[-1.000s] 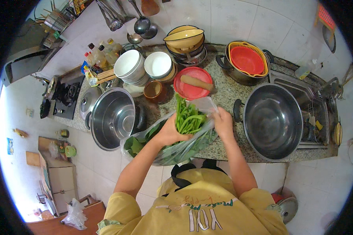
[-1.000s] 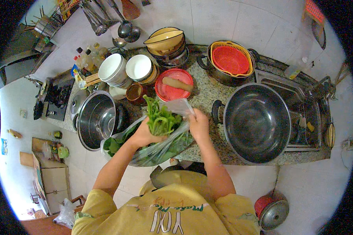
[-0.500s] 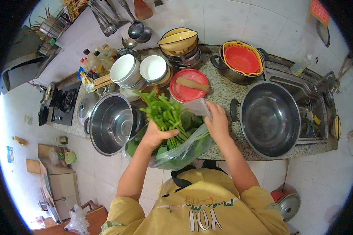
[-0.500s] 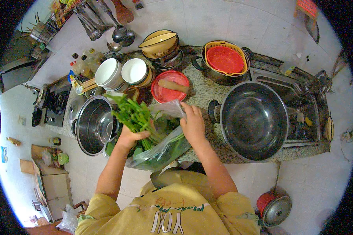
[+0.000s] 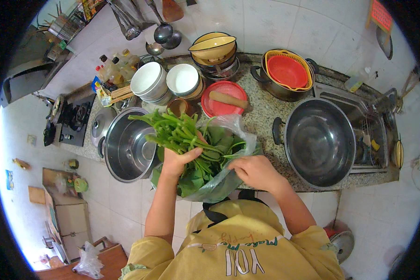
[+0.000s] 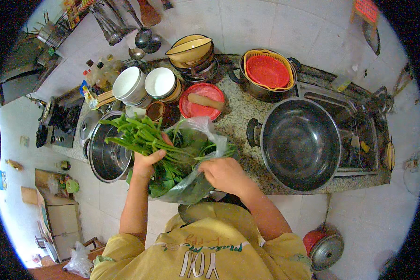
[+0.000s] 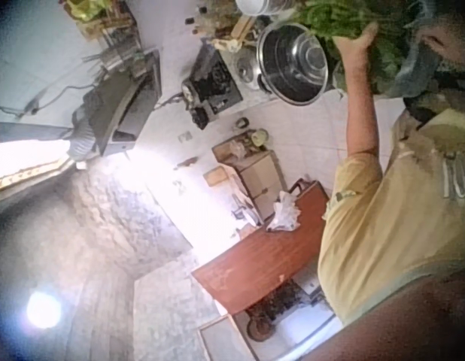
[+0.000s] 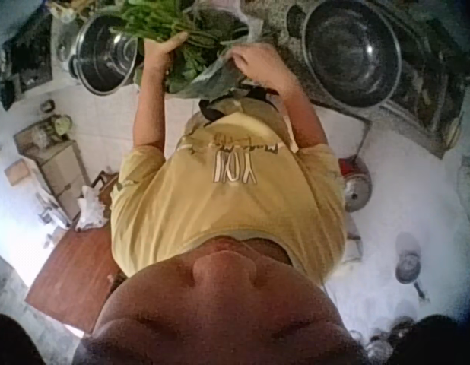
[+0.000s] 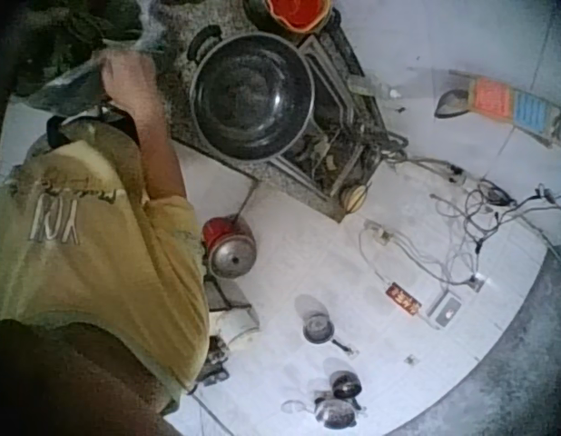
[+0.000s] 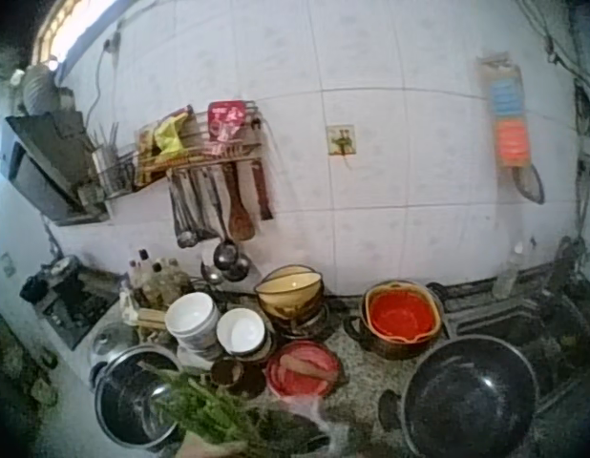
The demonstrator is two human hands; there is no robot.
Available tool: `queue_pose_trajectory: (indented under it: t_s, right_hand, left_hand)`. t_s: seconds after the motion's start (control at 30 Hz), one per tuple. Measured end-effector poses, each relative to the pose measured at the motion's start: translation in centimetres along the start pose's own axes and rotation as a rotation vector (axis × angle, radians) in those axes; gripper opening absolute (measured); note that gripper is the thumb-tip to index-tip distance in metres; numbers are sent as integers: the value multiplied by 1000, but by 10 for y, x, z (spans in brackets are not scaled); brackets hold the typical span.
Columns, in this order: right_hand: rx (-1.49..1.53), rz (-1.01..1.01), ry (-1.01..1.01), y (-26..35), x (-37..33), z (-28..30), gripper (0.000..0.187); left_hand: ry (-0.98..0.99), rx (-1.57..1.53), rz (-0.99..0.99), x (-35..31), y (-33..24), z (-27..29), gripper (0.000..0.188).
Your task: The person washes a white bowl with a floral pattern under running water in a kitchen sink, then places it on a drying rack. They wipe the sink area with a cloth, move a metal pot, and retrieve a bag of green leafy vegetables from the living room. The person then unpacks the vegetables and begins sorting them by hand.
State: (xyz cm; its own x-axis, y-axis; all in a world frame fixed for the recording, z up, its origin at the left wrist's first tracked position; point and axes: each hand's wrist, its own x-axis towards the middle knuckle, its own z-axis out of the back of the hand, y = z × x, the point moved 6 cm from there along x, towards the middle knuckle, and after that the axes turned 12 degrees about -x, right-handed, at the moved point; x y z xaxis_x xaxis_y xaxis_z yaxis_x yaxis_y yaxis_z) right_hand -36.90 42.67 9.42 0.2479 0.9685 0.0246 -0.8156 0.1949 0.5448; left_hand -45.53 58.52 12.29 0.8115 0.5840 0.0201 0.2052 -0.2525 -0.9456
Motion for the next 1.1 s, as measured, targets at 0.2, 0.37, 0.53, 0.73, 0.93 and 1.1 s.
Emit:
queue_pose_trajectory:
  t_s: [0.2, 0.37, 0.53, 0.73, 0.93, 1.1]
  right_hand:
    - [-242, -349, 293, -33, -16, -32, 24]
    - [62, 145, -323, 36, 2, 9, 22]
    - [-175, -186, 289, 6, 0, -43, 18]
    - [-32, -411, 153, -52, -8, -78, 28]
    - [665, -480, -73, -41, 5, -58, 35]
    - [1124, -490, -261, -13, 16, -42, 35]
  left_hand:
    - [-35, -102, -10, -2, 4, 22, 44]
    - [-36, -105, -23, -2, 6, 13, 48]
    - [-28, -127, -80, 0, 3, 19, 50]
    - [-36, -261, -61, 0, 8, 41, 51]
    - [15, -248, -63, -1, 0, 29, 49]
    - [8, -220, -45, 0, -4, 24, 49]
